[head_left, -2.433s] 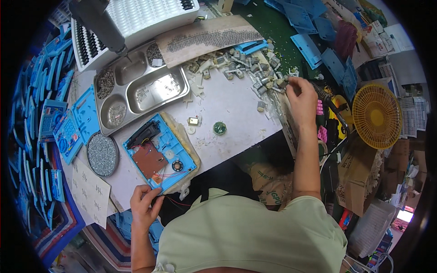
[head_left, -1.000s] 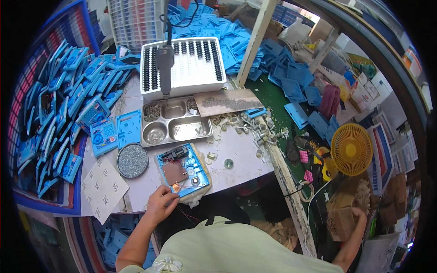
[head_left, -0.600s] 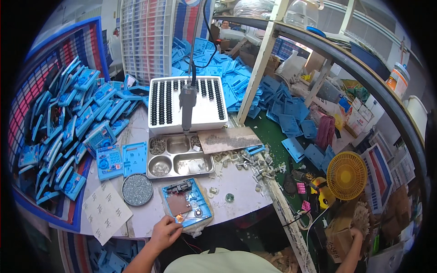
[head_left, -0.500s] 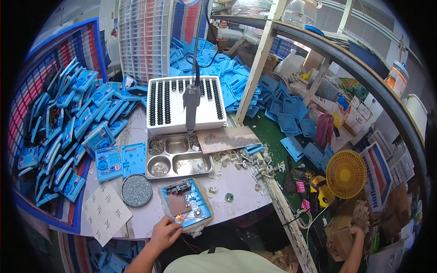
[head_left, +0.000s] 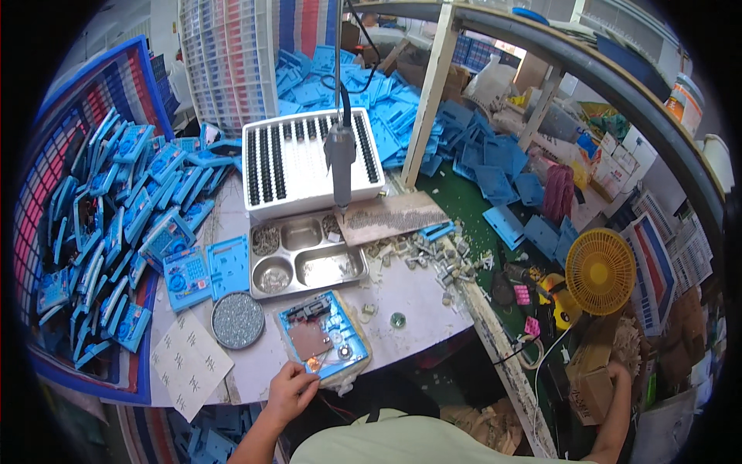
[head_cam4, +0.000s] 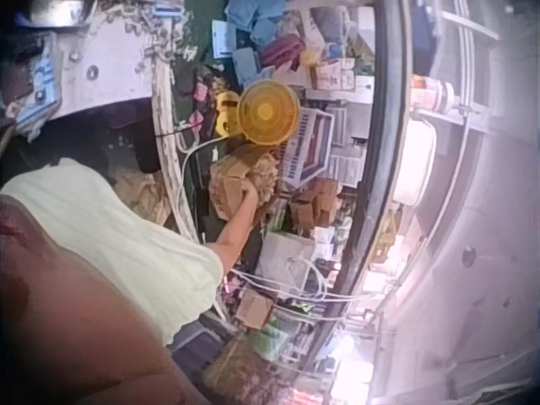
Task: The recorder is assembling and soldering internal components of a blue electronic device shell.
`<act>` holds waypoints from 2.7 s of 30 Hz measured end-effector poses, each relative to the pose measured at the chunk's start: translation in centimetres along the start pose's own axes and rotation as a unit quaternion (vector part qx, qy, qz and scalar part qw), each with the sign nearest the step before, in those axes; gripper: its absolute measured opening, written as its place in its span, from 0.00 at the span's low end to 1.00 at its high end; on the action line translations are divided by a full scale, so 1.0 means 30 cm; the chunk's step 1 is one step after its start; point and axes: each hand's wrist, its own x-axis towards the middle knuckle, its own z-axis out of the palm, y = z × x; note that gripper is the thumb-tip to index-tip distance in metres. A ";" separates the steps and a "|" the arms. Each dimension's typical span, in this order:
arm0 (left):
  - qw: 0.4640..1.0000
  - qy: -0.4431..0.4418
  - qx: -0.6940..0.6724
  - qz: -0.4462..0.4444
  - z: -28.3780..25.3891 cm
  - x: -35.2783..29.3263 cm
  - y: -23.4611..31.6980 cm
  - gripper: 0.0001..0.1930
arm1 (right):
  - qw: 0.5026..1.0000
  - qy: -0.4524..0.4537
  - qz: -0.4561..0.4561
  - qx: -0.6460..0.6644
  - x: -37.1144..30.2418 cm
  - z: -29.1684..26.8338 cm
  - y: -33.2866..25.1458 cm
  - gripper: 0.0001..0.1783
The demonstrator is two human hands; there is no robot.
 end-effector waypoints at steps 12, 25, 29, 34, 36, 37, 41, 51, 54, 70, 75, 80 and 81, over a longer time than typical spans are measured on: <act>1.000 -0.006 0.009 -0.007 0.004 -0.007 0.008 0.08 | 1.000 -0.012 -0.015 -0.008 0.017 0.068 0.084 0.36; 0.998 0.001 0.055 0.032 -0.006 0.000 0.000 0.06 | 0.825 0.159 -0.168 0.515 -0.201 -0.007 -0.037 0.31; 0.997 -0.005 0.053 0.064 0.018 -0.028 -0.051 0.06 | 0.883 0.105 0.102 0.446 -0.534 -0.313 -0.222 0.63; 0.996 -0.025 0.043 0.067 0.033 -0.026 -0.064 0.06 | 0.793 0.156 0.145 0.571 -0.548 -0.222 -0.088 0.50; 0.997 -0.020 0.038 0.058 0.034 -0.033 -0.070 0.07 | 0.751 0.188 0.171 0.610 -0.518 -0.214 -0.061 0.55; 0.997 -0.019 0.043 0.066 0.027 -0.033 -0.068 0.07 | 0.746 0.190 0.145 0.622 -0.512 -0.234 -0.049 0.50; 0.996 0.000 0.058 0.065 0.023 -0.027 -0.073 0.08 | 0.709 0.189 0.032 0.678 -0.460 -0.362 0.162 0.31; 1.000 -0.003 0.025 0.016 0.016 0.007 -0.018 0.08 | 0.752 0.258 -0.148 0.588 -0.252 -1.064 -0.086 0.26; 1.000 0.007 0.027 0.003 -0.006 -0.012 -0.012 0.09 | 0.734 0.182 -0.270 0.597 -0.288 -1.093 -0.729 0.28; 0.999 -0.036 0.008 0.002 -0.018 -0.006 -0.031 0.15 | 0.771 0.307 -0.534 0.164 -0.687 -0.232 -2.300 0.47; 0.999 -0.035 0.012 0.015 -0.036 0.016 -0.015 0.14 | 0.742 0.249 -0.609 0.132 -0.701 -0.329 -2.248 0.47; 0.997 -0.065 0.031 0.011 -0.057 0.031 -0.015 0.16 | 0.704 0.265 -0.649 0.113 -0.688 -0.362 -2.201 0.34; 0.997 -0.062 0.033 0.010 -0.055 0.032 -0.017 0.15 | 0.683 0.271 -0.663 0.143 -0.689 -0.366 -2.196 0.31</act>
